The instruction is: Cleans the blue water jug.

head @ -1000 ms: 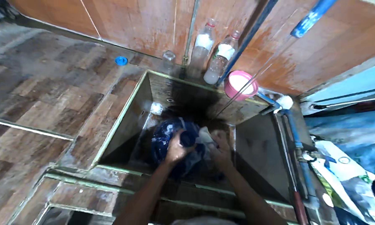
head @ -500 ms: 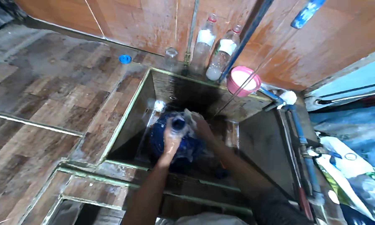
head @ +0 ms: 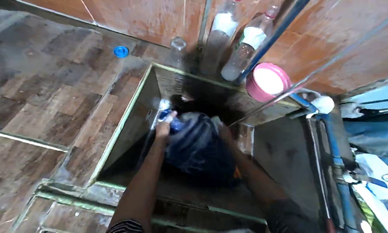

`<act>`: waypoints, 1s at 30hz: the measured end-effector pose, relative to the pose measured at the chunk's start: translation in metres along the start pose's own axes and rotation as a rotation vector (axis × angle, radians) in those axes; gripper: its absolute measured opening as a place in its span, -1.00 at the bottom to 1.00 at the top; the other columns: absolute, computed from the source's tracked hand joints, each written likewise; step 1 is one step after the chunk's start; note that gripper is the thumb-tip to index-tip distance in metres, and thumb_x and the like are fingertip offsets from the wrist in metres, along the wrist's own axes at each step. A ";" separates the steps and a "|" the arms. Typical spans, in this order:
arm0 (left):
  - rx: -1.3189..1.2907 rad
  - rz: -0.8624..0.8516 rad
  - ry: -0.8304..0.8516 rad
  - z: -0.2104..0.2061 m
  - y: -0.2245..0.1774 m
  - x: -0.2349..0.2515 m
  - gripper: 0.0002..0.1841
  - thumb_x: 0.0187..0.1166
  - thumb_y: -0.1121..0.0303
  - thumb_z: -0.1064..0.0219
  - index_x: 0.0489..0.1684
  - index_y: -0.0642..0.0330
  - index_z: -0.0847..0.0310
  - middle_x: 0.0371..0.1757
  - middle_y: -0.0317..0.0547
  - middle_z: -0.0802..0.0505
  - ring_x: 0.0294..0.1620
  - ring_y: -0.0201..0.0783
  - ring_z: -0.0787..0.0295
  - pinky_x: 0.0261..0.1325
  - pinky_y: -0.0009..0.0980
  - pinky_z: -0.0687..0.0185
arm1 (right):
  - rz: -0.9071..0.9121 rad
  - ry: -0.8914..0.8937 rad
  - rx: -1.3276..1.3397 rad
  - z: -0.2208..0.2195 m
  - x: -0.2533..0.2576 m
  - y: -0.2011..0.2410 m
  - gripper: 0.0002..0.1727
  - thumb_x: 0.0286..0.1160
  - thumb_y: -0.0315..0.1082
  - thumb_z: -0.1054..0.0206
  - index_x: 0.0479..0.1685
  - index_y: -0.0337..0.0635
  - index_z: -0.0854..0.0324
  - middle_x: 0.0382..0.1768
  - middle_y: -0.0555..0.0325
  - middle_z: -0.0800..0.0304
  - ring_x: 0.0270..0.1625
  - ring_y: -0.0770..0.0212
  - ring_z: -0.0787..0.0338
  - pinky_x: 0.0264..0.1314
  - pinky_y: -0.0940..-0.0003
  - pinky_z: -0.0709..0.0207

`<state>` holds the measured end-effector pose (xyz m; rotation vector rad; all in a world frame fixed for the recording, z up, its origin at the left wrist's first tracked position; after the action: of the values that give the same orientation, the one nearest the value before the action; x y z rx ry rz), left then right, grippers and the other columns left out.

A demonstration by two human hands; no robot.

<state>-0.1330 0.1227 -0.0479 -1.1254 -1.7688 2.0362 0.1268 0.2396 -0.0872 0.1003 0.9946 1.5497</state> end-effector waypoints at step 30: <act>-0.029 0.218 0.005 -0.032 0.072 0.124 -0.64 0.74 0.10 -0.21 0.27 0.16 -0.52 -0.21 -0.25 -0.66 -0.34 -0.47 -0.57 -0.21 -0.44 -0.60 | 0.006 -0.110 -0.421 -0.009 -0.081 -0.058 -0.49 0.65 -0.30 -0.22 0.41 -0.56 -0.55 0.38 -0.53 -0.63 0.40 -0.42 -0.70 0.42 -0.25 -0.55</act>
<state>-0.1746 0.2046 -0.1628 -1.3859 -1.7457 2.1297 0.1878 0.1608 -0.0916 -0.1062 0.5669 1.7080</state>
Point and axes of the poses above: each hand's wrist, its own x-axis towards the middle knuckle, its own z-axis out of the back of the hand, y = z × x, the point moved 4 cm from there along x, towards the middle knuckle
